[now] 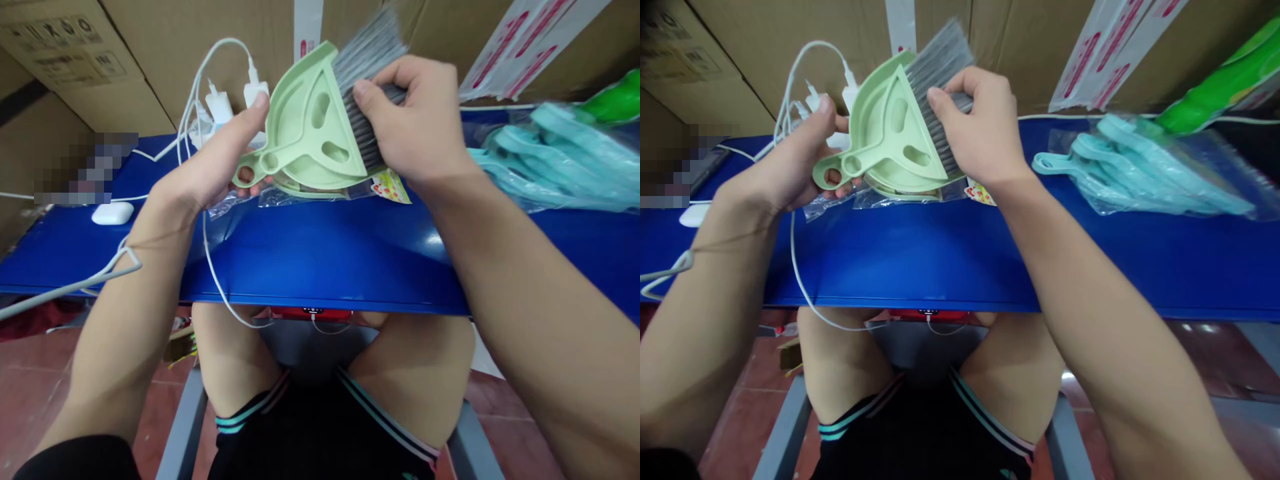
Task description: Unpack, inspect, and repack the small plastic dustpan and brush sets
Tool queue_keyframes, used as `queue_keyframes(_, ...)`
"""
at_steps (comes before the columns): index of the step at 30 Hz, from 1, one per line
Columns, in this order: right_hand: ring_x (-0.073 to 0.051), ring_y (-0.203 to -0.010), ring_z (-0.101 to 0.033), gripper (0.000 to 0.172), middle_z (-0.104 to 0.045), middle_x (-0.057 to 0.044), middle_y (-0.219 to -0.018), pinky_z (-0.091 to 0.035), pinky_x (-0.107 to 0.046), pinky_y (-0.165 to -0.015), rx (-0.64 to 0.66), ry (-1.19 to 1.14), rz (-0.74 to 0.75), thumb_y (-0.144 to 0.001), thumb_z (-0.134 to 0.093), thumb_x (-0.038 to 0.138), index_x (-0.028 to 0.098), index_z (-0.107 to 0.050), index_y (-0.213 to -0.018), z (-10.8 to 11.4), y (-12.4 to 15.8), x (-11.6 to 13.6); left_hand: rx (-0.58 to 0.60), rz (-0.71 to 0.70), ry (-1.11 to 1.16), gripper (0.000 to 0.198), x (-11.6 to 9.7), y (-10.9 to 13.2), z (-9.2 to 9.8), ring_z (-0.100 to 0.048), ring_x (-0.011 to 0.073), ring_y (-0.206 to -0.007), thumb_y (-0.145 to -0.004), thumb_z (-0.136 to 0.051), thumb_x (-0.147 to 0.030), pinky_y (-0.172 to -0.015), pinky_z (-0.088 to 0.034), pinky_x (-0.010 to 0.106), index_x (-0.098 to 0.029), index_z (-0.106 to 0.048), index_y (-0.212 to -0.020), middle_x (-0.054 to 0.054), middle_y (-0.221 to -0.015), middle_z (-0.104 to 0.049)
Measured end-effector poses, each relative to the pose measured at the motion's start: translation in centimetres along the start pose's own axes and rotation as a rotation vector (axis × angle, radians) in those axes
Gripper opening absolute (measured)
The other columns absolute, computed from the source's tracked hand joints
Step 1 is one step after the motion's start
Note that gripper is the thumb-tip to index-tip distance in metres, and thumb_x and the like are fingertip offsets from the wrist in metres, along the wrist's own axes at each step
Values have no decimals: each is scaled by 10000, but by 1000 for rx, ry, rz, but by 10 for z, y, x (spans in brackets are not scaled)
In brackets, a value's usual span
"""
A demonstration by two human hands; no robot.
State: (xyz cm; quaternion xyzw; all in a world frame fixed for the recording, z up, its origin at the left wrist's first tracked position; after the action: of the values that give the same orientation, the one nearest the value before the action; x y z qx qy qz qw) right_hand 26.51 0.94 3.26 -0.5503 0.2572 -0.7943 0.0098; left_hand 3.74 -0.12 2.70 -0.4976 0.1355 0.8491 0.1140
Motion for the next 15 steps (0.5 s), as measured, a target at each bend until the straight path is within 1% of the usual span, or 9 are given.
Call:
queue_keyframes(2, -78, -748, -477, 269, -657, 4, -779, -385, -274, -769, 4, 16, 16, -965, -799, 224, 166, -658, -744, -4, 4, -4, 0, -31, -33, 542, 4, 1, -4, -544, 66, -614, -1070, -532, -685, -612, -347, 221, -234, -555, -1368, -19, -750, -622)
queue_keyframes(3, -86, -761, -493, 266, -679, 1, -800, -401, -281, -794, 8, 26, 23, -968, -799, 244, 172, -664, -750, -6, 6, -6, -6, -40, -55, 540, 5, 1, -7, -555, 69, -651, -1052, -616, -638, -648, -382, 236, -241, -533, -1407, -21, -786, -640)
queue_keyframes(4, -92, -770, -505, 265, -696, 0, -817, -417, -288, -820, 13, 37, 26, -961, -804, 251, 178, -666, -747, -8, 7, -7, -17, -46, -81, 549, 5, 2, -9, -556, 67, -673, -1049, -655, -581, -693, -424, 251, -248, -499, -1456, -23, -825, -657)
queue_keyframes(6, -103, -779, -523, 261, -710, 3, -829, -448, -303, -872, 22, 60, 26, -941, -819, 258, 191, -666, -740, -11, 11, -9, -37, -36, -133, 527, 5, 2, -14, -551, 58, -690, -1091, -611, -487, -782, -492, 286, -258, -432, -1530, -13, -903, -690)
queue_keyframes(8, -114, -778, -538, 264, -704, 7, -824, -479, -316, -902, 29, 77, 16, -931, -820, 272, 203, -661, -732, -13, 13, -9, -49, -22, -171, 478, 3, 3, -19, -542, 56, -699, -1128, -527, -448, -819, -515, 303, -270, -408, -1555, 3, -972, -723)
queue_keyframes(10, -125, -780, -554, 277, -695, 4, -819, -509, -331, -920, 29, 88, 10, -943, -801, 299, 209, -654, -727, -14, 14, -8, -58, -15, -163, 480, 1, 4, -21, -538, 64, -714, -1125, -537, -462, -801, -509, 295, -287, -417, -1556, 3, -994, -743)
queue_keyframes(12, -133, -806, -575, 265, -703, -3, -846, -531, -352, -963, 27, 93, 22, -961, -771, 298, 209, -653, -742, -14, 15, -7, -68, -24, -133, 527, 0, 5, -23, -528, 65, -709, -1102, -602, -483, -755, -487, 273, -297, -426, -1562, -9, -953, -737)
queue_keyframes(15, -146, -901, -614, 190, -737, 0, -956, -544, -376, -1044, 26, 96, 61, -973, -745, 283, 221, -657, -816, -12, 16, -4, -87, -51, -111, 566, -1, 5, -24, -515, 50, -670, -1084, -650, -424, -691, -451, 233, -279, -418, -1579, -27, -865, -692)
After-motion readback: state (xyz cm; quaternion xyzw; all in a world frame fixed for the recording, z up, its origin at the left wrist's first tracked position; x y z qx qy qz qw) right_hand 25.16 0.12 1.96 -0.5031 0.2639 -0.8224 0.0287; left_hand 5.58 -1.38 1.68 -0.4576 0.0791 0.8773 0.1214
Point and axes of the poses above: each hand's wrist, its own y-axis away from the middle knuckle, its own z-axis out of the back of the hand, x = y × z, the point moved 4 cm from there along -y, towards the middle knuckle
